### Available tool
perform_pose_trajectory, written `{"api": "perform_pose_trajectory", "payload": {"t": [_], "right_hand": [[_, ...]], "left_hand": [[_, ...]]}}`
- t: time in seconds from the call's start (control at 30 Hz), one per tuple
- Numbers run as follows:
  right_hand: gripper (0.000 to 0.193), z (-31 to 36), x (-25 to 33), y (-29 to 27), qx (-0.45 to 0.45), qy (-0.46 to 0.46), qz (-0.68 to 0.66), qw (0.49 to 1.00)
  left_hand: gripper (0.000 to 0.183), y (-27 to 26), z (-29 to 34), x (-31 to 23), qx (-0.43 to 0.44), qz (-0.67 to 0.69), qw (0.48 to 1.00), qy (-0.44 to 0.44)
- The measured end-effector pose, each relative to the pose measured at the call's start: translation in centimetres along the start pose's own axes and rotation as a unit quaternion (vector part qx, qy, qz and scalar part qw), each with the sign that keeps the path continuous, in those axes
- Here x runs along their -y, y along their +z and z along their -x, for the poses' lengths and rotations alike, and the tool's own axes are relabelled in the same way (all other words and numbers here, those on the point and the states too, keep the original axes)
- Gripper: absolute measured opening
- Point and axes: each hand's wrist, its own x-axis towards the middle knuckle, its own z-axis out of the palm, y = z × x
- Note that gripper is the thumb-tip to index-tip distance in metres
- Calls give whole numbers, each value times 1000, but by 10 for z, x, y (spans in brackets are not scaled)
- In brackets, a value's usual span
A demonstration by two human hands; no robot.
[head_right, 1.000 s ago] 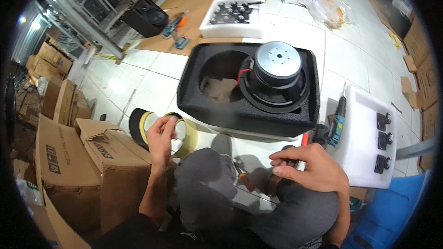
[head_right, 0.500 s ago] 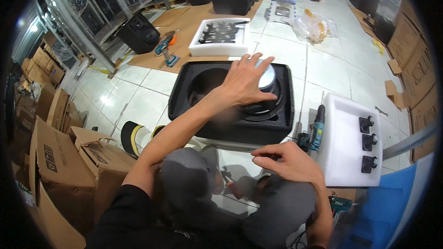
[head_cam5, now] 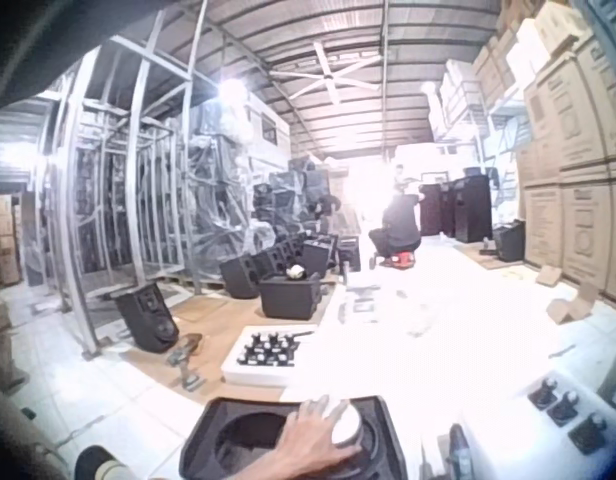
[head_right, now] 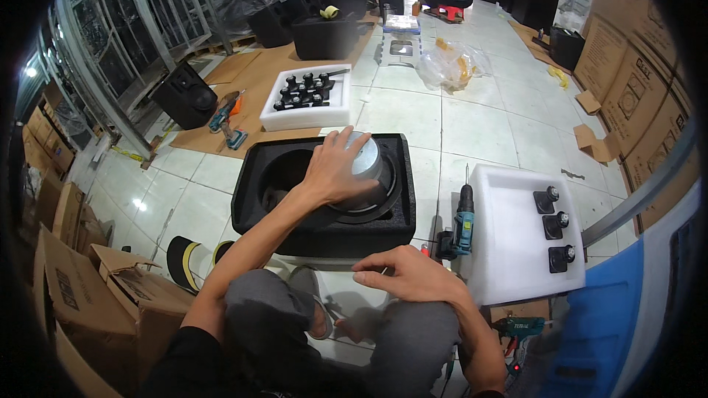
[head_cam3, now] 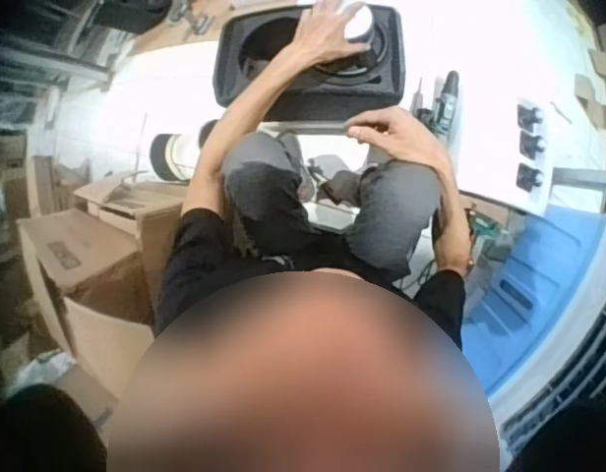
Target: The person sits on the floor and assembles a speaker by soldering wires to the driver terminals, then places the driver into a foam-lined enclosure and secures it. The person uses a soldering iron and handles wires and speaker components.
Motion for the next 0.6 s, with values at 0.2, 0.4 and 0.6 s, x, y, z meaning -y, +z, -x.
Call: {"api": "perform_pose_trajectory", "payload": {"t": [0.2,0.4,0.6], "right_hand": [[40,0,0,0,-5,-11,-5,1000],[36,5,5,1,-31,13,-27,999],[32,2,-3,5,-37,54,-96,993]], "left_hand": [[90,1,0,1,-14,17,1000,3],[91,1,-4,5,-41,-11,998,44],[88,7,-8,11,-40,36,998,26]]}}
